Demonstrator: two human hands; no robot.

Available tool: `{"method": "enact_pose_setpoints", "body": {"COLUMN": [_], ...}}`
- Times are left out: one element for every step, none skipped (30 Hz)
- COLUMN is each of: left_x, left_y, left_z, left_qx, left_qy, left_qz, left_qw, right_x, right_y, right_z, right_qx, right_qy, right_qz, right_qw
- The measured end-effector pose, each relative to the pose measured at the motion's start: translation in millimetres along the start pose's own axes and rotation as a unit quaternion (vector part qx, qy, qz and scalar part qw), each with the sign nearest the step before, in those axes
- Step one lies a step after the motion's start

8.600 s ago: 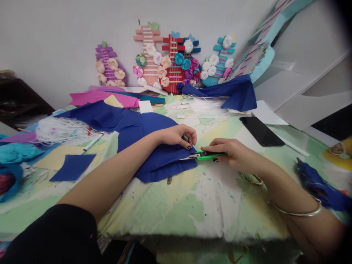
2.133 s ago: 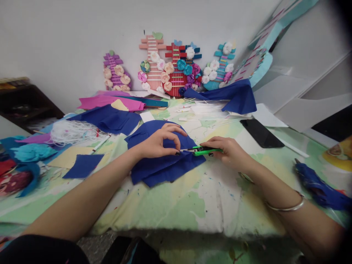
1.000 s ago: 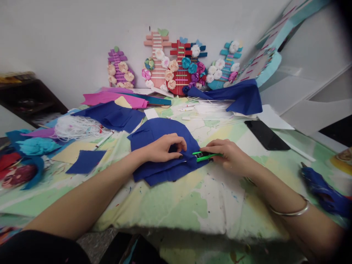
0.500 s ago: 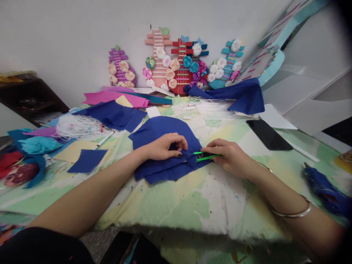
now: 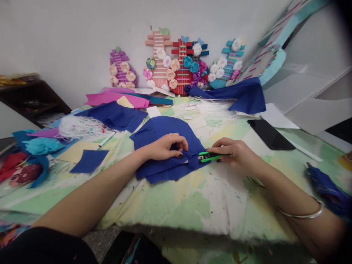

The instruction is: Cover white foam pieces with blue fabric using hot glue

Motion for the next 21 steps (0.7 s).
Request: {"method": "enact_pose_setpoints", "body": {"left_x": [0, 0, 0, 0, 0, 1, 2, 3, 3, 4, 4, 5, 5, 5, 5, 5, 5, 5, 4, 4, 4], "left_y": [-0.3, -0.6, -0.6, -0.6, -0.4, -0.4, -0.6, -0.8, -1.0, -1.1, -1.1, -1.0, -0.8, -0.7, -0.9, -1.1, -1.4, -1.6, -1.8, -2.1, -2.3], "left_z": [0, -1, -1, -1, -1, -1, -2, -2, -2, -2, -2, -2, -3, -3, -3, -3, -2, -2, -3, -3, -4], "left_qx": [-0.001, -0.002, -0.002, -0.001, 0.0, 0.0, -0.001, -0.002, -0.003, -0.004, -0.003, -0.003, -0.002, -0.001, -0.002, -0.003, -0.004, -0.005, -0.006, -0.009, -0.012], "left_qy": [0.0, 0.002, 0.003, 0.004, 0.004, 0.003, 0.0, -0.002, -0.004, -0.005, -0.005, -0.006, -0.006, -0.006, -0.006, -0.006, -0.006, -0.005, -0.004, -0.005, -0.007], "left_qz": [0.002, 0.006, 0.012, 0.02, 0.031, 0.043, 0.055, 0.066, 0.073, 0.079, 0.081, 0.082, 0.082, 0.079, 0.076, 0.073, 0.07, 0.068, 0.068, 0.068, 0.07], "left_qw": [1.0, 1.0, 1.0, 1.0, 1.0, 0.999, 0.998, 0.998, 0.997, 0.997, 0.997, 0.997, 0.997, 0.997, 0.997, 0.997, 0.997, 0.998, 0.998, 0.998, 0.997], "right_x": [0, 0, 1, 3, 6, 8, 11, 13, 14, 15, 15, 15, 14, 12, 10, 8, 6, 3, 2, 1, 1], "right_y": [-1, -2, -1, -1, 0, 2, 3, 4, 5, 5, 5, 4, 2, 0, -1, -3, -4, -6, -7, -8, -8], "right_z": [0, 0, -1, -1, -2, -3, -4, -5, -5, -6, -6, -5, -5, -4, -3, -3, -2, -1, -1, -1, -1], "right_qx": [-0.004, -0.008, -0.011, -0.013, -0.014, -0.014, -0.014, -0.013, -0.013, -0.013, -0.014, -0.015, -0.017, -0.016, -0.014, -0.01, -0.006, -0.002, 0.0, 0.0, -0.002], "right_qy": [0.001, 0.001, 0.001, 0.0, -0.002, -0.004, -0.006, -0.008, -0.009, -0.01, -0.012, -0.014, -0.016, -0.016, -0.015, -0.012, -0.006, -0.001, 0.004, 0.007, 0.008], "right_qz": [-0.001, -0.002, -0.003, -0.004, -0.004, -0.003, -0.002, -0.001, 0.0, 0.001, 0.002, 0.003, 0.004, 0.005, 0.007, 0.01, 0.014, 0.018, 0.022, 0.026, 0.029], "right_qw": [1.0, 1.0, 1.0, 1.0, 1.0, 1.0, 1.0, 1.0, 1.0, 1.0, 1.0, 1.0, 1.0, 1.0, 1.0, 1.0, 1.0, 1.0, 1.0, 1.0, 1.0]}}
Point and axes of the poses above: each hand's wrist, its own z-axis away from the middle knuckle, its own y-axis out of the palm, x = y × z, the point moved 10 cm from there along -z, towards the middle knuckle, and after that the axes turned 1 degree about -x, right-handed, at the moved point
